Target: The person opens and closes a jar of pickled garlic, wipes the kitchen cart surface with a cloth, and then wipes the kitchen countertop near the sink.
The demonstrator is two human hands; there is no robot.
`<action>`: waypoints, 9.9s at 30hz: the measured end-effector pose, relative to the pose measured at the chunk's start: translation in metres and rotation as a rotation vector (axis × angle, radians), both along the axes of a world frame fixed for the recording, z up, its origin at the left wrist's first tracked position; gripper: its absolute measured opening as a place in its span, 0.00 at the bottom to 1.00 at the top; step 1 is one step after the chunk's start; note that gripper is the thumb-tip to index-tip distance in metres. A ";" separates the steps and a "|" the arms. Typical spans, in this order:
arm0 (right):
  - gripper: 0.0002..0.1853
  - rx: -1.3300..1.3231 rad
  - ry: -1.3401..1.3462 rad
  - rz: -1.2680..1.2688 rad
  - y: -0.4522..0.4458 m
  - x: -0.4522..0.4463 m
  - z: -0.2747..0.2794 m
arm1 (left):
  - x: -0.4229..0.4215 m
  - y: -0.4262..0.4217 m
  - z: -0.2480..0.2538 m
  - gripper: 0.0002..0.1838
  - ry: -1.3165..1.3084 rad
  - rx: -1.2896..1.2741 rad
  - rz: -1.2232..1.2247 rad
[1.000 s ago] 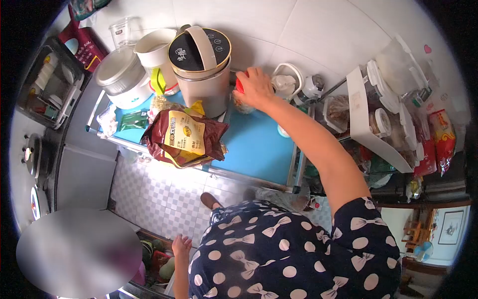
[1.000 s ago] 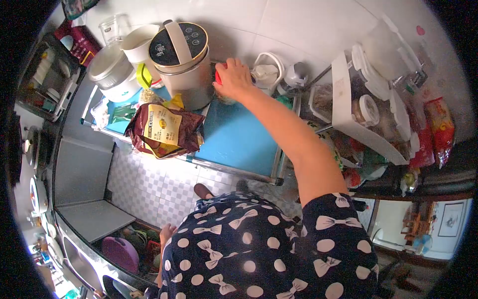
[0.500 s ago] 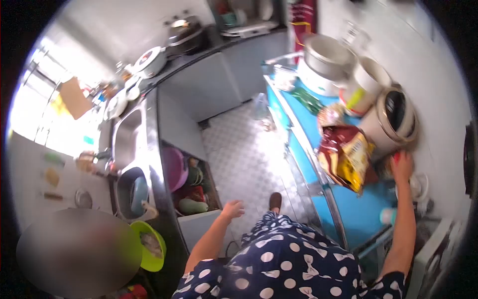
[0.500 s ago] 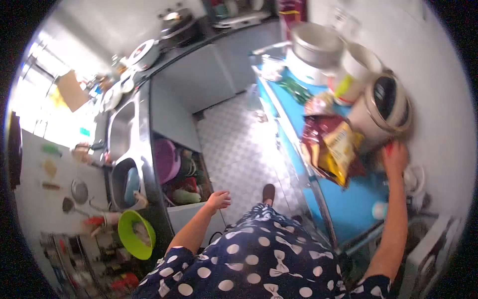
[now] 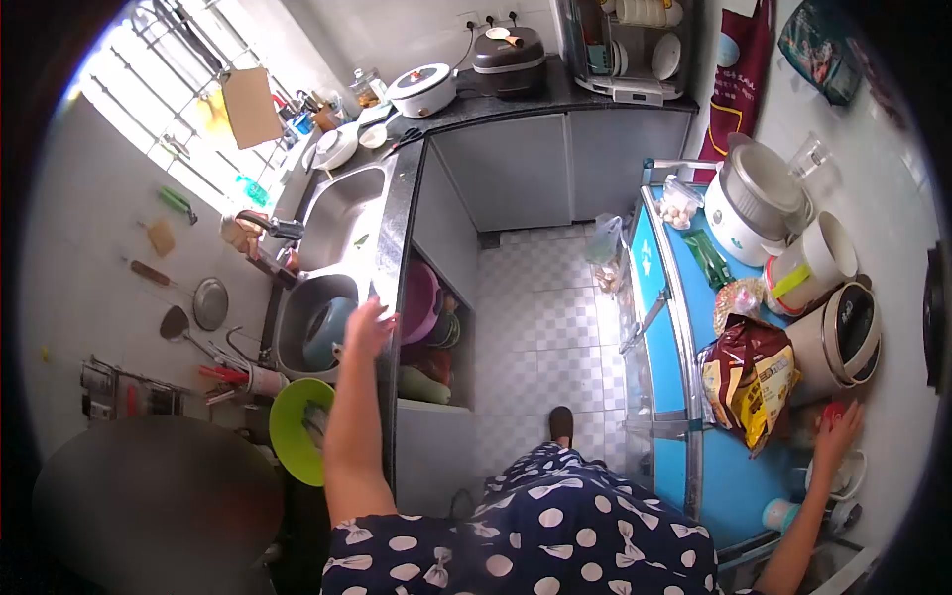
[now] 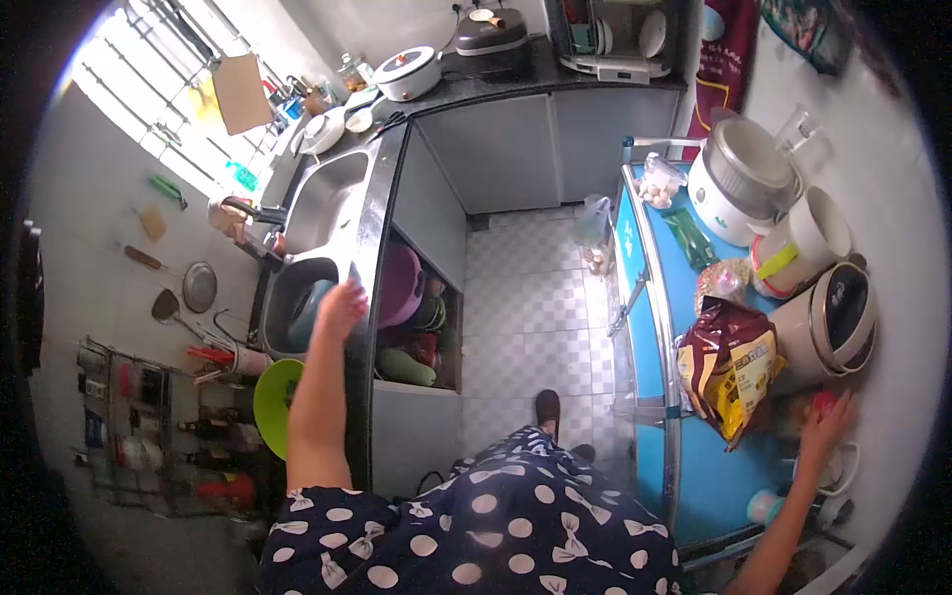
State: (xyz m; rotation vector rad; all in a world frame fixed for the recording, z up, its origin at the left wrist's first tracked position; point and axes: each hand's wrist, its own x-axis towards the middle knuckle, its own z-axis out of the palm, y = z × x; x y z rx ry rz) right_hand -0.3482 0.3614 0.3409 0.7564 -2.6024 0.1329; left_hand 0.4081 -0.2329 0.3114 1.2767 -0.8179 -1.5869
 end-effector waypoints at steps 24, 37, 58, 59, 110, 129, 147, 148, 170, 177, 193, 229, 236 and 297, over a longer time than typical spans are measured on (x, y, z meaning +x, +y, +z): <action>0.23 -0.646 0.294 -0.275 -0.068 0.232 0.037 | 0.092 -0.294 0.014 0.16 -0.646 -0.433 0.133; 0.08 -1.270 -0.533 -0.035 -0.132 0.347 -0.021 | -0.181 0.002 0.066 0.15 -0.553 -0.803 -0.315; 0.23 -0.588 -0.283 -0.122 -0.056 0.328 -0.042 | -0.360 0.288 0.041 0.21 -0.256 -0.599 -2.065; 0.23 -0.460 -0.243 -0.128 -0.066 0.326 -0.060 | -0.350 0.279 0.030 0.20 -0.308 -0.570 -2.064; 0.23 -0.329 0.050 -0.799 0.002 0.266 -0.115 | -0.252 0.168 -0.112 0.20 -0.540 -0.109 -1.718; 0.19 -0.428 0.010 -0.408 -0.027 0.156 -0.123 | -0.255 0.192 -0.106 0.19 -0.519 -0.037 -1.628; 0.19 -0.385 -0.076 -0.258 -0.097 0.147 -0.113 | -0.264 0.198 -0.089 0.21 -0.550 -0.069 -1.644; 0.20 -0.366 -0.059 -0.234 -0.095 0.149 -0.116 | -0.264 0.199 -0.088 0.21 -0.547 -0.085 -1.664; 0.16 -0.764 -0.375 0.097 -0.063 0.283 -0.135 | -0.309 0.188 -0.063 0.26 -0.497 -0.150 -1.674; 0.17 -1.600 -1.245 0.079 -0.025 0.253 -0.035 | -0.402 0.234 0.042 0.53 -0.387 -0.896 -1.427; 0.21 -0.318 -0.131 -0.126 -0.070 0.184 -0.129 | -0.463 0.257 0.029 0.46 0.047 -0.310 -1.173; 0.12 -0.369 -0.001 -0.671 0.028 0.264 -0.100 | -0.494 0.232 -0.020 0.34 0.133 -0.120 -1.448; 0.15 -0.629 -0.063 -0.810 0.033 0.283 -0.111 | -0.500 0.233 -0.023 0.32 0.197 -0.140 -1.414; 0.32 -0.269 -0.284 -0.223 -0.238 0.215 -0.095 | -0.356 0.122 -0.117 0.29 -0.381 0.280 -1.300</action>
